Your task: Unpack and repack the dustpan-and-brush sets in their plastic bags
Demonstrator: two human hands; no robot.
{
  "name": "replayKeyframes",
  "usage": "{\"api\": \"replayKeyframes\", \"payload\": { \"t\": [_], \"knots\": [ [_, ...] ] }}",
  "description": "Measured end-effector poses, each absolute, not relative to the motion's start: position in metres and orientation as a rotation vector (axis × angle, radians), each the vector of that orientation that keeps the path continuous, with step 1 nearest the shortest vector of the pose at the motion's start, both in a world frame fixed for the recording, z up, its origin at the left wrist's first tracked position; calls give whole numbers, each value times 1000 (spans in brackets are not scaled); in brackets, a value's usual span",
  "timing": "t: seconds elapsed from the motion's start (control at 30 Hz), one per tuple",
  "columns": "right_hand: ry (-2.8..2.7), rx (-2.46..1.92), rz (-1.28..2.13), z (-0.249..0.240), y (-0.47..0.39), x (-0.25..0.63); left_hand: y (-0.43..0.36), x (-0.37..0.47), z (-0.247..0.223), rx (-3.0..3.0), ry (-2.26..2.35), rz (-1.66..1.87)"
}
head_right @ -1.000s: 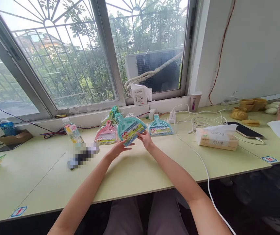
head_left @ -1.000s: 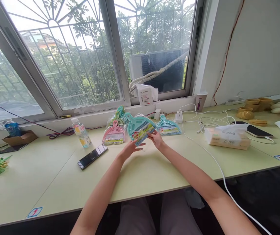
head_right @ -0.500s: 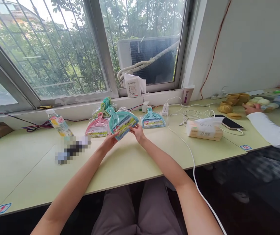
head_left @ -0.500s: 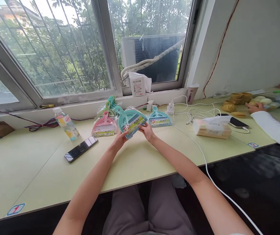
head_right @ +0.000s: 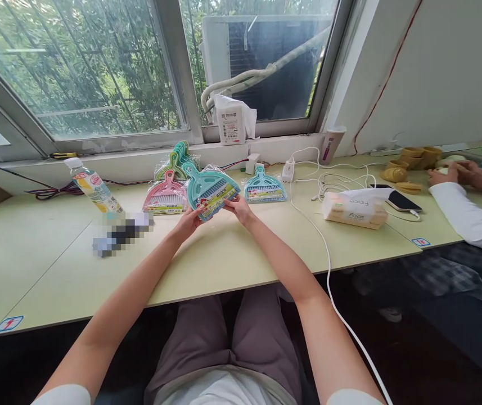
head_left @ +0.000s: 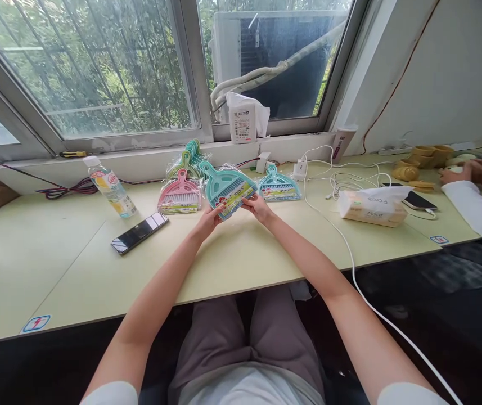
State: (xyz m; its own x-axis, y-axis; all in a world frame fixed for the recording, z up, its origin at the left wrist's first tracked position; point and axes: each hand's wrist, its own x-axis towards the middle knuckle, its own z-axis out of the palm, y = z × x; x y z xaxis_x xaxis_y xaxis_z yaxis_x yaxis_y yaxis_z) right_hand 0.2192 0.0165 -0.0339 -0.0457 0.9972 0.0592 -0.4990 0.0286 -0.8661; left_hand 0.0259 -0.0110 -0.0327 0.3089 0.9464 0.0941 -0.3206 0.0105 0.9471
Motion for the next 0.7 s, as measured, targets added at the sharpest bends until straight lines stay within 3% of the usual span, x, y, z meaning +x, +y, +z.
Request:
{"api": "replayKeyframes", "payload": {
  "t": [0.7],
  "knots": [
    [-937, -807, 1449, -40, 17, 220, -10, 23, -26, 1154, 791, 1114]
  ]
}}
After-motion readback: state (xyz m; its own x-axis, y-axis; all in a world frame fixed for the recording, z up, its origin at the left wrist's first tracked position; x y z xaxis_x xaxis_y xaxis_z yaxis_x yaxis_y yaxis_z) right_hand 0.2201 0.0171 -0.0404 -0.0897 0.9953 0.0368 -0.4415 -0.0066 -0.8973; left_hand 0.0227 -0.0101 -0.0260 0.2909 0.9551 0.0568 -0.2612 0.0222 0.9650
